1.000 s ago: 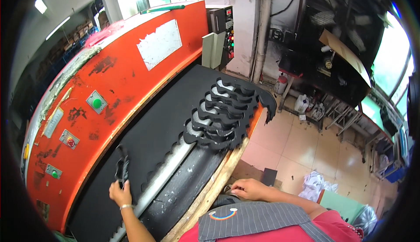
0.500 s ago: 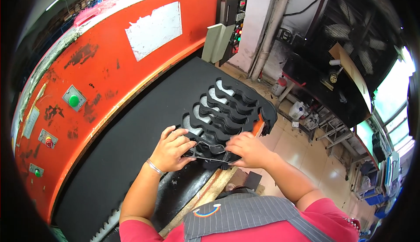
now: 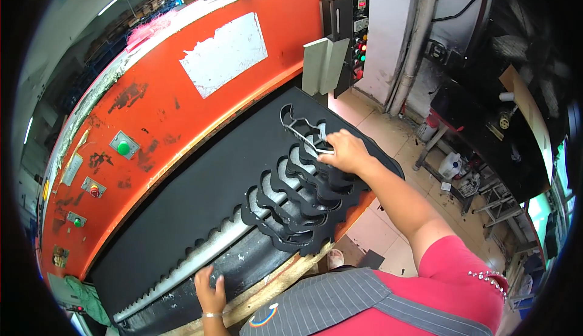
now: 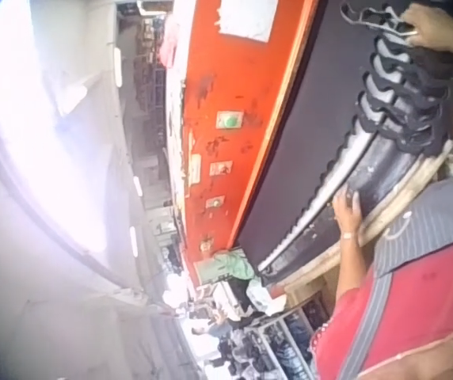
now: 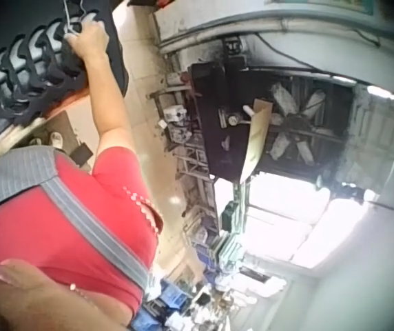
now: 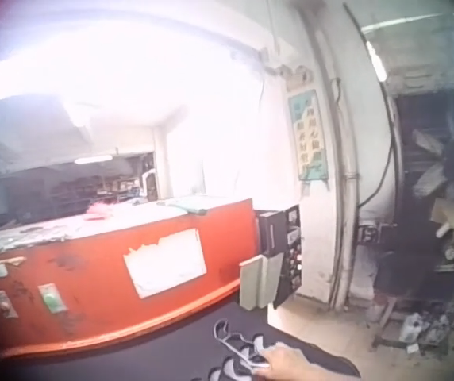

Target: Operating a large red die-cutting machine to stamp out shoe components from a black material sheet.

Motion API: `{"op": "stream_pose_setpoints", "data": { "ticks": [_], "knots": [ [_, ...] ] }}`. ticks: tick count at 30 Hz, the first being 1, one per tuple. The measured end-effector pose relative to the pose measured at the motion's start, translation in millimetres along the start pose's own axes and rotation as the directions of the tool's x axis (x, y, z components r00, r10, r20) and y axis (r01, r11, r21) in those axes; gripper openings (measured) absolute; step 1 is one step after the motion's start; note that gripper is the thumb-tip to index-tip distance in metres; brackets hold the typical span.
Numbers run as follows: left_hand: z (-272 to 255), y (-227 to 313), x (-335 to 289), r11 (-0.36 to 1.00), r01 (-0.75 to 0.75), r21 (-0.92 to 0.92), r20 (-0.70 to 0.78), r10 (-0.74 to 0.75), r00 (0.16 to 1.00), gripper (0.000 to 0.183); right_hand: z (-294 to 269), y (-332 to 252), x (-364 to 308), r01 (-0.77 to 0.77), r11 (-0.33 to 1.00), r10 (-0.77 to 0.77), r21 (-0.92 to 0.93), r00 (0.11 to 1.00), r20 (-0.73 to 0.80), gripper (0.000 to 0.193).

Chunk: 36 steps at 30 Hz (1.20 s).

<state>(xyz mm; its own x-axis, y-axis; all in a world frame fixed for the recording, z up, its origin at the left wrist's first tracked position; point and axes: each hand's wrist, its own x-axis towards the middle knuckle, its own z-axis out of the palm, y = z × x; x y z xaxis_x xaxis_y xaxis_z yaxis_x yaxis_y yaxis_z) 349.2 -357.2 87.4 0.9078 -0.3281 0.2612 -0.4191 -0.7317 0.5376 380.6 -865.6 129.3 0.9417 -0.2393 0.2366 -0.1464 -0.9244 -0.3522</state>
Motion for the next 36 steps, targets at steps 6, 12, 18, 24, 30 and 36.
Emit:
{"op": "stream_pose_setpoints", "data": {
  "ticks": [6, 12, 18, 24, 30, 36],
  "knots": [
    [20.9, 9.1, -92.9, 0.95, 0.18, 0.254, -0.003, -0.186, 0.983, 0.025, 49.1, 15.8, 61.3, -0.101, 0.989, 0.111, 0.104, 0.99, -0.091, 0.047],
    [47.1, 34.4, -103.8, 0.88, 0.353, 0.317, -0.116, -0.333, 0.936, 0.016, 92.9, 40.9, 54.8, 0.058, 0.951, -0.006, 0.304, 0.985, -0.171, 0.059],
    [46.9, 41.0, -101.4, 0.885, 0.332, 0.325, -0.178, -0.288, 0.941, 0.021, 95.2, 46.2, 50.8, 0.16, 0.896, -0.061, 0.414, 0.968, -0.243, 0.061],
    [44.0, 37.8, -105.2, 0.924, 0.255, 0.284, -0.196, -0.205, 0.959, 0.016, 80.0, 34.0, 58.5, -0.108, 0.968, 0.145, 0.228, 0.977, -0.154, 0.058],
    [19.7, 27.2, -122.5, 0.99, 0.059, -0.126, -0.055, -0.067, 0.996, 0.017, 59.8, -94.2, 58.3, -0.166, 0.986, 0.162, -0.035, 0.982, -0.097, 0.046],
    [-13.3, -0.8, -169.1, 0.921, 0.01, -0.388, -0.102, -0.054, 0.993, 0.022, 115.4, -227.8, 0.6, 0.331, 0.94, -0.34, 0.081, 0.928, 0.15, 0.051]
  ]
}}
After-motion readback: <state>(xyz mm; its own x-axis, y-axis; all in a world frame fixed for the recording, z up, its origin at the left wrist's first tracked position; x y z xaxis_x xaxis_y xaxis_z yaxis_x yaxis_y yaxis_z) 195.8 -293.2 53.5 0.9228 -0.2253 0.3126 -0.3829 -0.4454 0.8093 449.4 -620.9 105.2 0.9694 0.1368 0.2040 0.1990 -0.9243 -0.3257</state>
